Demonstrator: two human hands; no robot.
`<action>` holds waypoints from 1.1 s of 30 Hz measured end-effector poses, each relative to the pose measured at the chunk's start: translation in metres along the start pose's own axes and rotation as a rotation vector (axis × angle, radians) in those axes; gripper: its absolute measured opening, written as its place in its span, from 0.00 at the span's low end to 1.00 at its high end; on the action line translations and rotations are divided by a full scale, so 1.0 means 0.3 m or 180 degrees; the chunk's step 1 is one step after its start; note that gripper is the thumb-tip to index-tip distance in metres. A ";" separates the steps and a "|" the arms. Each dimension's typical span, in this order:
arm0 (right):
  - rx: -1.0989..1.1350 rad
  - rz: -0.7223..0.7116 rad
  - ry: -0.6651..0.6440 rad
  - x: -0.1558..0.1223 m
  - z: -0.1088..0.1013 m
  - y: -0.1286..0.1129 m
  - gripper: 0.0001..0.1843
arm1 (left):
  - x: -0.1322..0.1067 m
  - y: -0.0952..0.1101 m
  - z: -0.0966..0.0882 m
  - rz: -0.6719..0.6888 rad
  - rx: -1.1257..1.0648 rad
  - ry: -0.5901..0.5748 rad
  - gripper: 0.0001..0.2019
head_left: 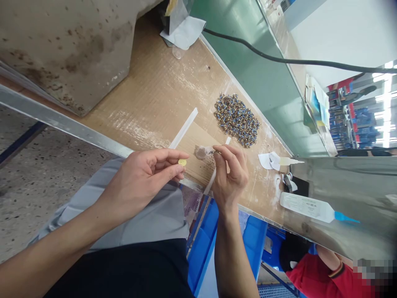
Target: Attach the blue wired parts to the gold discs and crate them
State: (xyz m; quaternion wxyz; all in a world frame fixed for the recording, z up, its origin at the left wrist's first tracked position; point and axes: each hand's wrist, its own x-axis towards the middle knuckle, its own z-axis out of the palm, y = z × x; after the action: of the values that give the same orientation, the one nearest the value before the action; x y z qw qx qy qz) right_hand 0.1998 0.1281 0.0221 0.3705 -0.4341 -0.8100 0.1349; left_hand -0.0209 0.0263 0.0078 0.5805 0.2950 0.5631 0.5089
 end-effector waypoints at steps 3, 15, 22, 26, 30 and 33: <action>-0.0047 0.0072 0.0060 0.002 -0.007 -0.007 0.11 | 0.002 0.001 0.001 -0.0009 -0.0015 0.0011 0.15; -0.0119 0.0290 0.0221 -0.014 -0.005 0.006 0.10 | -0.001 -0.006 -0.001 -0.0021 -0.0101 -0.0011 0.15; -0.0219 0.0287 0.0217 -0.022 -0.003 0.018 0.11 | 0.003 0.000 -0.002 -0.0116 -0.0108 -0.0039 0.16; -0.0196 0.0379 0.0287 -0.026 -0.005 0.017 0.11 | 0.000 0.004 -0.006 -0.0102 -0.0118 -0.0026 0.15; 0.0022 0.0530 0.0260 -0.036 -0.001 0.010 0.11 | 0.002 0.007 -0.003 -0.0064 -0.0098 0.0001 0.17; 0.0015 0.0575 0.0225 -0.042 0.006 0.014 0.12 | 0.002 0.005 -0.001 -0.0059 -0.0110 0.0010 0.17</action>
State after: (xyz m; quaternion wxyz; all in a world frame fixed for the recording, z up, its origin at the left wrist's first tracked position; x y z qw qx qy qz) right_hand 0.2054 0.1206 0.0126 0.3862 -0.5090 -0.7536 0.1542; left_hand -0.0216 0.0272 0.0088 0.5892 0.2788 0.5578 0.5137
